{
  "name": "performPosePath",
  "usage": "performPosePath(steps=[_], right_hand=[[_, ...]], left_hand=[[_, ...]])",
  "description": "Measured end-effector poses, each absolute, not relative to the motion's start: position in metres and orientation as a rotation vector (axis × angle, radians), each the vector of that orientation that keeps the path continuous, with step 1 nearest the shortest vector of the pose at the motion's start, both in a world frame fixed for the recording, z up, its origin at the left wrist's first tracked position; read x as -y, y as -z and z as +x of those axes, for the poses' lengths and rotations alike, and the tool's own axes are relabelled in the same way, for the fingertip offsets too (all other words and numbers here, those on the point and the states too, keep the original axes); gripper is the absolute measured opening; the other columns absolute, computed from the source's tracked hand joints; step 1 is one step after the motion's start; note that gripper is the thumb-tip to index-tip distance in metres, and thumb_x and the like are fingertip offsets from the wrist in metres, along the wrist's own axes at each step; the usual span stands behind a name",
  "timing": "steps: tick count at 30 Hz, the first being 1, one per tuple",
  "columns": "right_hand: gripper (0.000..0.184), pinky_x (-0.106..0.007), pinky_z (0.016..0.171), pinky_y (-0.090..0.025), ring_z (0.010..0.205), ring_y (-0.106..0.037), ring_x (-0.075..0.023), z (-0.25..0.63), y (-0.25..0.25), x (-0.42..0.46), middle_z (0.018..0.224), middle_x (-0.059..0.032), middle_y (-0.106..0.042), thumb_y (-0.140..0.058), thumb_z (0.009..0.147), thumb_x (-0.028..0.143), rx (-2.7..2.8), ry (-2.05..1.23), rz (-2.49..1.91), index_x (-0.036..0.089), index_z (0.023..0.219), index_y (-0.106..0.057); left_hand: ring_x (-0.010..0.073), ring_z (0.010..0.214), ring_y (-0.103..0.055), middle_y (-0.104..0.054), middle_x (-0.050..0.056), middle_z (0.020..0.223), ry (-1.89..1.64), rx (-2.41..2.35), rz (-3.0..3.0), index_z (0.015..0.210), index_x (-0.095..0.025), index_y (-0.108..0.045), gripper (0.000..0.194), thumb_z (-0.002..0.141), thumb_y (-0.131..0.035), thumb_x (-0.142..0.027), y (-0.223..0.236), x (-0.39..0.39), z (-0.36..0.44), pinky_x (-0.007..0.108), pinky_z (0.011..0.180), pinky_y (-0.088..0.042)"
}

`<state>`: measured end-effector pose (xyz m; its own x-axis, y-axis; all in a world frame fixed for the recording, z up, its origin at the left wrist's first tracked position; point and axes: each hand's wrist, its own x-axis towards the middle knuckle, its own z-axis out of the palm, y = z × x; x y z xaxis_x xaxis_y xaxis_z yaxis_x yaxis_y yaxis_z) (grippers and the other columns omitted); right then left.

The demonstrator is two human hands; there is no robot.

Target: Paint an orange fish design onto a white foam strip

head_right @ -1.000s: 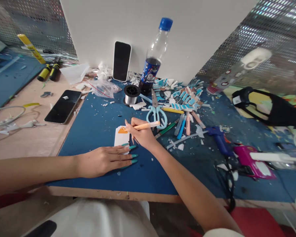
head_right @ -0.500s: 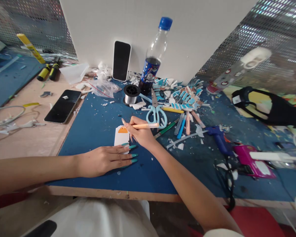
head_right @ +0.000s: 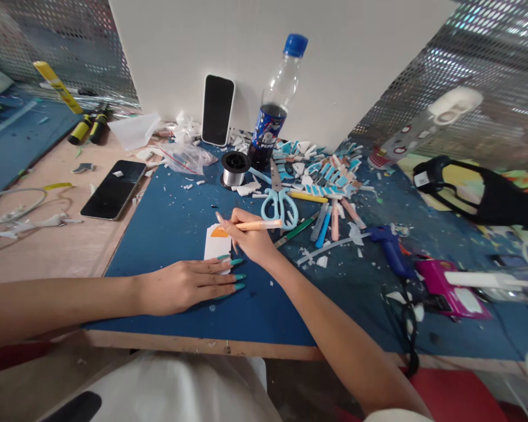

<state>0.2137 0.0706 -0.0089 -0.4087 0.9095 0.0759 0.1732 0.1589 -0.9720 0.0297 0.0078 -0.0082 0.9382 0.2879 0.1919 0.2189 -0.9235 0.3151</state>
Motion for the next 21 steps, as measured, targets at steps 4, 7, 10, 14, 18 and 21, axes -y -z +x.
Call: performPosePath(steps=[4, 7, 10, 14, 18, 21], right_hand=[[0.035, -0.021, 0.038, -0.033, 0.033, -0.042, -0.0068, 0.2140, 0.0093, -0.0703, 0.041, 0.0083, -0.042, -0.056, 0.085, 0.039, 1.714, -1.287, -1.059, 0.020, 0.060, -0.040], [0.035, -0.021, 0.037, -0.031, 0.033, -0.041, -0.0066, 0.2145, 0.0099, -0.0700, 0.043, 0.0080, -0.042, -0.056, 0.085, 0.040, 1.706, -1.262, -1.091, 0.020, 0.060, -0.041], [0.035, -0.022, 0.038, -0.031, 0.034, -0.041, -0.0069, 0.2146, 0.0096, -0.0699, 0.043, 0.0080, -0.041, -0.056, 0.084, 0.041, 1.723, -1.254, -1.096, 0.020, 0.060, -0.041], [0.038, -0.022, 0.039, -0.031, 0.036, -0.039, -0.0069, 0.2145, 0.0083, -0.0701, 0.043, 0.0077, -0.039, -0.057, 0.084, 0.042, 1.736, -1.238, -1.105, 0.020, 0.057, -0.039], [0.037, -0.022, 0.038, -0.030, 0.037, -0.039, -0.0070, 0.2146, 0.0079, -0.0699, 0.044, 0.0071, -0.040, -0.056, 0.084, 0.042, 1.717, -1.233, -1.111, 0.020, 0.058, -0.040], [0.038, -0.022, 0.036, -0.029, 0.033, -0.039, -0.0065, 0.2146, 0.0080, -0.0698, 0.043, 0.0076, -0.039, -0.055, 0.085, 0.041, 1.714, -1.251, -1.117, 0.020, 0.057, -0.039]], left_hand=[[0.0248, 0.131, -0.038, -0.048, 0.009, 0.136, -0.339, -0.373, 2.802, 0.130, -0.009, -0.046, 0.039, 0.096, -0.026, -0.014, 0.0083, -0.0079, 0.0295, 0.039, 0.109, -0.037], [0.0247, 0.132, -0.037, -0.048, 0.010, 0.136, -0.348, -0.364, 2.794, 0.130, -0.008, -0.045, 0.039, 0.096, -0.026, -0.013, 0.0090, -0.0081, 0.0296, 0.040, 0.109, -0.037], [0.0253, 0.131, -0.038, -0.048, 0.011, 0.135, -0.356, -0.361, 2.789, 0.129, -0.008, -0.046, 0.040, 0.095, -0.026, -0.012, 0.0096, -0.0081, 0.0297, 0.041, 0.109, -0.037], [0.0252, 0.131, -0.038, -0.048, 0.010, 0.136, -0.351, -0.367, 2.795, 0.129, -0.008, -0.046, 0.040, 0.095, -0.026, -0.013, 0.0096, -0.0078, 0.0296, 0.040, 0.109, -0.037], [0.0257, 0.131, -0.038, -0.048, 0.010, 0.136, -0.334, -0.364, 2.793, 0.130, -0.008, -0.046, 0.040, 0.095, -0.026, -0.013, 0.0082, -0.0082, 0.0296, 0.040, 0.109, -0.037], [0.0249, 0.131, -0.039, -0.048, 0.010, 0.136, -0.335, -0.371, 2.797, 0.130, -0.008, -0.046, 0.040, 0.095, -0.026, -0.013, 0.0080, -0.0084, 0.0297, 0.039, 0.110, -0.036]])
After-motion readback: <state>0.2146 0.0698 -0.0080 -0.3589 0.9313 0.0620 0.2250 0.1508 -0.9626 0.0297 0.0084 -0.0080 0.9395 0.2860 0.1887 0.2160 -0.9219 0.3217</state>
